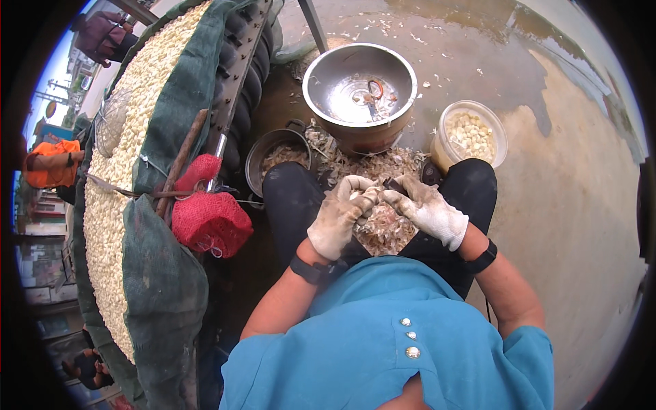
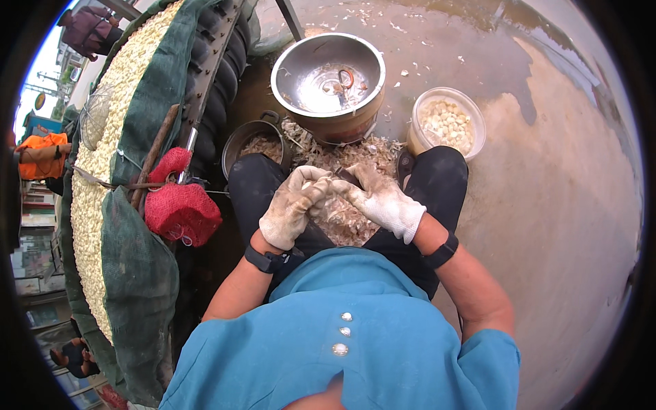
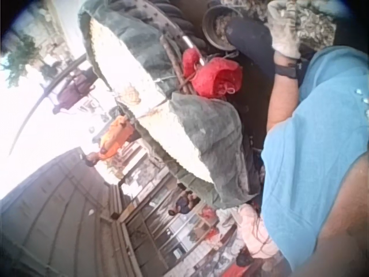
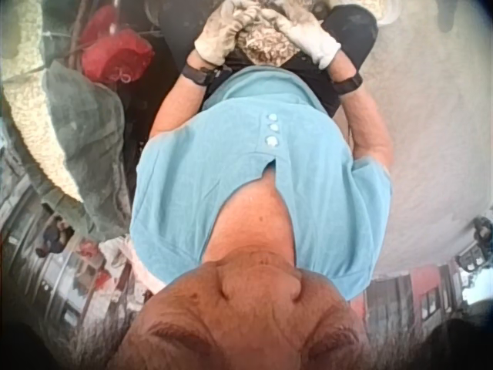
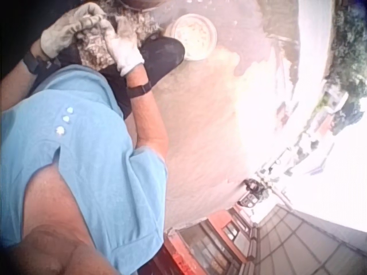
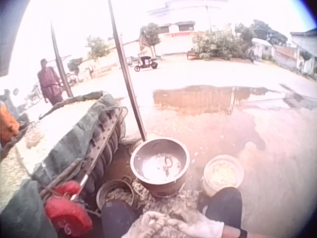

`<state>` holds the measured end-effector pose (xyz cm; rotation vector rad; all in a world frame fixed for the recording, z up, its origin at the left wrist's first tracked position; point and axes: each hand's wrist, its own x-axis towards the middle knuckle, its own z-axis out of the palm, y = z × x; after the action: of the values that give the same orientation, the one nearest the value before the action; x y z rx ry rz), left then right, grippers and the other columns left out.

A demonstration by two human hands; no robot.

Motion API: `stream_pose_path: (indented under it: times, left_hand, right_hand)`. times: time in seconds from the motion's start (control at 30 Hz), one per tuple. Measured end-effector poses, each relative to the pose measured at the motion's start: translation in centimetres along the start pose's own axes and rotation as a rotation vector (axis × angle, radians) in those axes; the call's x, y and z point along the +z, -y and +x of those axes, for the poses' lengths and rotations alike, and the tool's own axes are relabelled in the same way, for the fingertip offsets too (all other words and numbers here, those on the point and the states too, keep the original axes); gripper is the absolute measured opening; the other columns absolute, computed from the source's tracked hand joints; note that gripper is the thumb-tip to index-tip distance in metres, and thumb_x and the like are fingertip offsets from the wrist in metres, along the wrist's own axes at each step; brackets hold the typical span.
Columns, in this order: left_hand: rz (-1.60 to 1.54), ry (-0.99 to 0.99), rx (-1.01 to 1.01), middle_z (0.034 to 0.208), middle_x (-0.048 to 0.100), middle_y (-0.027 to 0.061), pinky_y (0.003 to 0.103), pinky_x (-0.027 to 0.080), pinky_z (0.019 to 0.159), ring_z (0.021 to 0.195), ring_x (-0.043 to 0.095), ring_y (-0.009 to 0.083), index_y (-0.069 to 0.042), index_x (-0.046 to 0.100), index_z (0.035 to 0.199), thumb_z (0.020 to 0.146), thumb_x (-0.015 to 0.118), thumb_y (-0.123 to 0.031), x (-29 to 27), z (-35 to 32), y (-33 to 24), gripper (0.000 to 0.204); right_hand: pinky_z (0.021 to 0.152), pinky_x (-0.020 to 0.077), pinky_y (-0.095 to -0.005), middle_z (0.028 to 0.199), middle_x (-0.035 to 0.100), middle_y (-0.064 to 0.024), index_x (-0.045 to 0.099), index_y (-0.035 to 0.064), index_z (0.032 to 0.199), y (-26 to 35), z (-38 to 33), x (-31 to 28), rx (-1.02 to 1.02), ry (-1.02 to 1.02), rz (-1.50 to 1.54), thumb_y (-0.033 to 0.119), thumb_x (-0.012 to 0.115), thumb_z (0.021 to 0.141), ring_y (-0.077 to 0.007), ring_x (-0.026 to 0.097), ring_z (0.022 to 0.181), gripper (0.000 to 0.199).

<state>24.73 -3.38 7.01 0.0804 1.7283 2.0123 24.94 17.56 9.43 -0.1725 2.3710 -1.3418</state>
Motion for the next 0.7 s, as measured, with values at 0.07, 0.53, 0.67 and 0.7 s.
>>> stream_pose_path:
  times: [0.07, 0.53, 0.67, 0.7]
  left_hand:
    - [-0.019, 0.023, -0.022, 0.092, 0.061, 0.0047, 0.020, 0.039, 0.061, 0.064, 0.042, 0.0050, 0.001, 0.050, 0.112, 0.096, 0.059, -0.022, 0.0, 0.2, -0.3, 0.030]
    - [0.047, 0.023, -0.012, 0.087, 0.056, 0.0001, 0.021, 0.041, 0.063, 0.069, 0.048, 0.0050, 0.001, 0.054, 0.112, 0.095, 0.059, -0.016, 0.7, -0.3, -1.0, 0.025]
    - [0.194, 0.046, 0.120, 0.089, 0.055, -0.0005, 0.021, 0.041, 0.067, 0.073, 0.048, 0.0052, 0.001, 0.055, 0.111, 0.095, 0.060, -0.017, 0.4, -0.5, -1.1, 0.024]
    - [0.212, 0.045, 0.118, 0.089, 0.055, -0.0005, 0.022, 0.041, 0.067, 0.074, 0.048, 0.0053, 0.000, 0.056, 0.111, 0.096, 0.061, -0.017, 0.4, -0.4, -1.1, 0.024]
  right_hand:
    - [0.082, 0.0460, -0.0371, 0.100, 0.063, -0.0132, 0.057, 0.0026, 0.120, -2.7, -0.3, 0.7, -0.170, -0.051, 0.002, 0.037, 0.051, 0.101, -0.0217, 0.061, 0.090, 0.040]
    - [0.084, 0.0496, -0.0444, 0.107, 0.066, -0.0185, 0.056, 0.0088, 0.125, -1.2, -1.0, -0.4, -0.099, 0.105, -0.192, 0.039, 0.050, 0.100, -0.0365, 0.064, 0.097, 0.039]
    - [0.085, 0.0523, -0.0423, 0.110, 0.066, -0.0188, 0.055, 0.0109, 0.128, -0.6, -1.1, -0.8, -0.108, 0.149, -0.184, 0.040, 0.050, 0.100, -0.0362, 0.065, 0.100, 0.041]
    - [0.083, 0.0511, -0.0420, 0.106, 0.065, -0.0193, 0.056, 0.0082, 0.123, -0.6, -1.1, -0.7, -0.129, 0.123, -0.143, 0.036, 0.051, 0.100, -0.0365, 0.064, 0.098, 0.037]
